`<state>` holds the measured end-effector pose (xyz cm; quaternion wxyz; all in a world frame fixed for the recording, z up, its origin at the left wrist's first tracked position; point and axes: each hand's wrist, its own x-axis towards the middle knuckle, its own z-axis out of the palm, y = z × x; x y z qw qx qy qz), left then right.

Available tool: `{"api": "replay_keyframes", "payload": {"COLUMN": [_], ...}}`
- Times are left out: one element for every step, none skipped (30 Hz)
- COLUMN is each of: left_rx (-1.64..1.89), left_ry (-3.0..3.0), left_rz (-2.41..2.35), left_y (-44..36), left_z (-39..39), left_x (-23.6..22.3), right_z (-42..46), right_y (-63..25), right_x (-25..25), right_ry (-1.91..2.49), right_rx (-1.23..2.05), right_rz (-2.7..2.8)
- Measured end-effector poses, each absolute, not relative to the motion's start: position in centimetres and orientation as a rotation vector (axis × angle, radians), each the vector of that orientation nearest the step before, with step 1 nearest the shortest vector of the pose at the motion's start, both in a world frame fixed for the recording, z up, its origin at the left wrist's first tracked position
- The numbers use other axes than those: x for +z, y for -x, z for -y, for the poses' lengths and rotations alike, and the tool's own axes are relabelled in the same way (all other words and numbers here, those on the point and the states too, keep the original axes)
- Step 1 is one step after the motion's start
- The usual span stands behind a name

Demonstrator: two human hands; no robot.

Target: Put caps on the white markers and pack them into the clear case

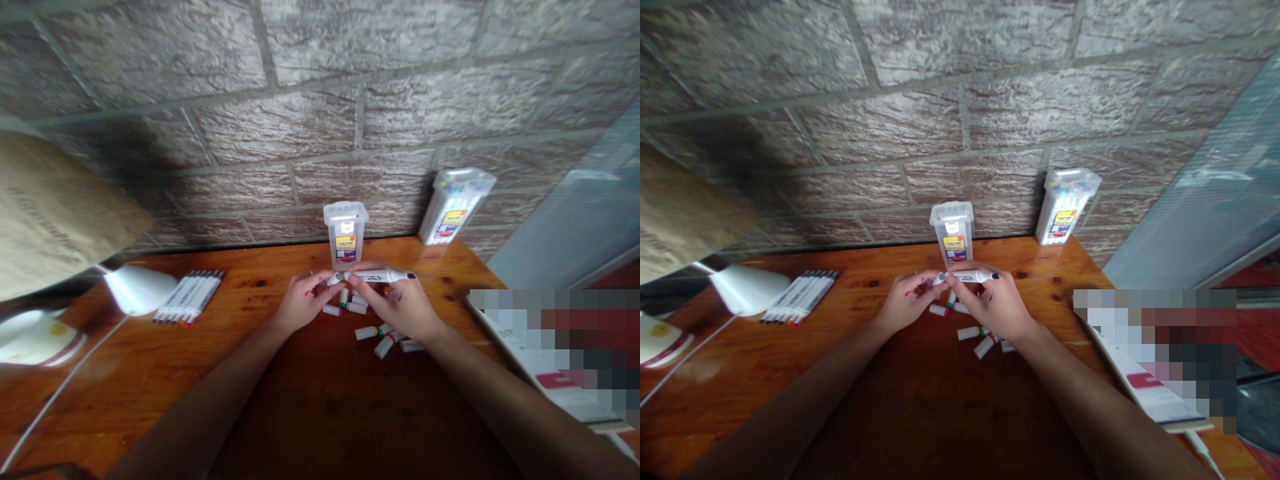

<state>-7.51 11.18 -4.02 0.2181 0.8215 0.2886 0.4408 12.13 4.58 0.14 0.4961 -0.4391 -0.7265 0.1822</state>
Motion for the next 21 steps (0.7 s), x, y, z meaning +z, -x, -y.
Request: {"api": "replay_keyframes", "payload": {"left_rx": [1.232,1.244,1.256,1.272,1.286,1.294,1.298,1.299,1.295,1.287,1.28,1.279,1.278,1.277,1.275,1.276,1.278,1.281,1.281,1.283,1.284], "left_ry": [-2.277,-2.276,-2.273,-2.271,-2.272,-2.279,-2.288,-2.299,-2.311,-2.321,-2.329,-2.331,-2.33,-2.327,-2.323,-2.319,-2.319,-2.322,-2.329,-2.335,-2.342], "left_rz": [-0.8,-0.803,-0.812,-0.82,-0.824,-0.826,-0.829,-0.827,-0.824,-0.823,-0.825,-0.826,-0.828,-0.832,-0.837,-0.839,-0.839,-0.836,-0.833,-0.829,-0.824], "left_y": [7.5,7.5,7.5,7.5,7.5,7.5,7.5,7.5,7.5,7.5,7.5,7.5,7.5,7.5,7.5,7.5,7.5,7.5,7.5,7.6,7.6], "left_z": [-11.2,-11.2,-11.2,-11.3,-11.3,-11.3,-11.2,-11.2,-11.1,-11.1,-11.1,-11.0,-11.0,-10.9,-10.9,-10.9,-10.8,-10.8,-10.7,-10.7,-10.7], "left_x": [-4.0,-4.0,-4.0,-4.0,-4.0,-4.0,-4.0,-4.0,-4.0,-4.0,-4.0,-4.0,-4.0,-3.9,-3.8,-3.8,-3.7,-3.6,-3.6,-3.5,-3.5], "right_z": [-4.6,-4.6,-4.6,-4.6,-4.7,-4.8,-4.9,-5.1,-5.2,-5.3,-5.3,-5.4,-5.4,-5.3,-5.3,-5.2,-5.2,-5.2,-5.2,-5.3,-5.3], "right_y": [-12.1,-12.1,-12.2,-12.3,-12.4,-12.6,-12.9,-13.2,-13.4,-13.7,-13.9,-13.9,-14.0,-13.9,-13.8,-13.7,-13.6,-13.5,-13.4,-13.3,-13.3], "right_x": [0.1,0.1,0.2,0.2,0.2,0.2,0.3,0.3,0.4,0.4,0.4,0.4,0.4,0.4,0.4,0.3,0.3,0.2,0.1,0.0,-0.1], "right_ry": [1.061,1.057,1.056,1.061,1.075,1.103,1.145,1.197,1.248,1.292,1.327,1.349,1.358,1.359,1.354,1.345,1.337,1.331,1.329,1.326,1.319], "right_rx": [0.427,0.41,0.385,0.344,0.297,0.254,0.22,0.198,0.189,0.189,0.19,0.188,0.19,0.201,0.218,0.239,0.263,0.288,0.319,0.353,0.392], "right_rz": [1.767,1.772,1.774,1.767,1.75,1.723,1.688,1.649,1.613,1.584,1.563,1.55,1.542,1.54,1.539,1.537,1.529,1.512,1.487,1.449,1.404]}}
